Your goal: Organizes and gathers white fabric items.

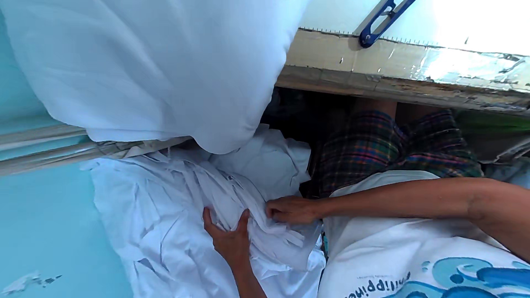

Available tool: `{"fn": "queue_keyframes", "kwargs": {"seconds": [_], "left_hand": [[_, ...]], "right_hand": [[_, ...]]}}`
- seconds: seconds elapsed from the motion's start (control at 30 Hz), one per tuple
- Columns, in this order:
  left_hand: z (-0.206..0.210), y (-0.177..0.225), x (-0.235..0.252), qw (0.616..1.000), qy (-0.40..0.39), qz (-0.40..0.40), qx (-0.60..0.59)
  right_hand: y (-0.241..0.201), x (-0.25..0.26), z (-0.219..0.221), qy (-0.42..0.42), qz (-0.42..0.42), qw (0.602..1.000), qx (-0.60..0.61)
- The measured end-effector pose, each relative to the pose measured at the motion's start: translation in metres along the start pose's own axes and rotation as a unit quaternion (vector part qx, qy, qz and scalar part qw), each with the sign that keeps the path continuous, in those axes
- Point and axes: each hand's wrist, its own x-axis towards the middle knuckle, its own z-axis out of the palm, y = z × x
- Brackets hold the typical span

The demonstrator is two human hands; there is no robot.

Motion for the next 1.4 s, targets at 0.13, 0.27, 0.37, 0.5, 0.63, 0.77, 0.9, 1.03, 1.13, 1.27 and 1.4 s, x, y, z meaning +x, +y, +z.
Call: {"fn": "queue_keyframes", "kwargs": {"seconds": [0.13,0.27,0.37,0.5,0.63,0.77,0.9,1.03,1.13,1.27,1.4], "left_hand": [[0.003,0.009,-0.008,0.993,0.015,0.077,0.091],[-0.003,0.044,-0.006,0.980,-0.053,0.006,0.194],[0.011,0.059,0.000,0.963,-0.069,-0.021,0.260],[0.016,0.043,0.007,0.964,-0.070,-0.034,0.253],[0.010,0.028,0.012,0.985,-0.064,-0.034,0.154],[0.004,0.019,0.012,0.994,-0.058,-0.038,0.088],[0.000,0.011,0.012,0.997,-0.074,-0.023,0.015],[0.002,0.007,0.013,0.997,-0.075,-0.019,0.004],[0.003,0.007,0.013,0.997,-0.077,-0.017,0.009],[0.001,-0.003,0.016,0.996,-0.083,0.002,-0.044],[0.000,-0.005,0.018,0.993,-0.093,0.001,-0.073]], "right_hand": [[0.001,0.000,0.005,0.013,-0.007,0.999,-0.041],[-0.013,-0.012,0.030,-0.051,-0.055,0.976,-0.202],[-0.013,-0.014,0.041,-0.084,-0.090,0.963,-0.241],[-0.013,-0.002,0.021,-0.084,-0.064,0.983,-0.148],[0.017,0.019,-0.045,0.157,0.110,0.981,-0.011],[0.077,0.030,-0.107,0.299,0.316,0.899,-0.058],[0.104,0.038,-0.109,0.288,0.306,0.907,0.012],[0.104,0.041,-0.118,0.302,0.311,0.900,0.036],[0.097,0.036,-0.123,0.288,0.302,0.909,0.014],[0.092,0.031,-0.126,0.328,0.281,0.902,-0.024],[0.082,0.023,-0.132,0.394,0.265,0.879,-0.037]]}}
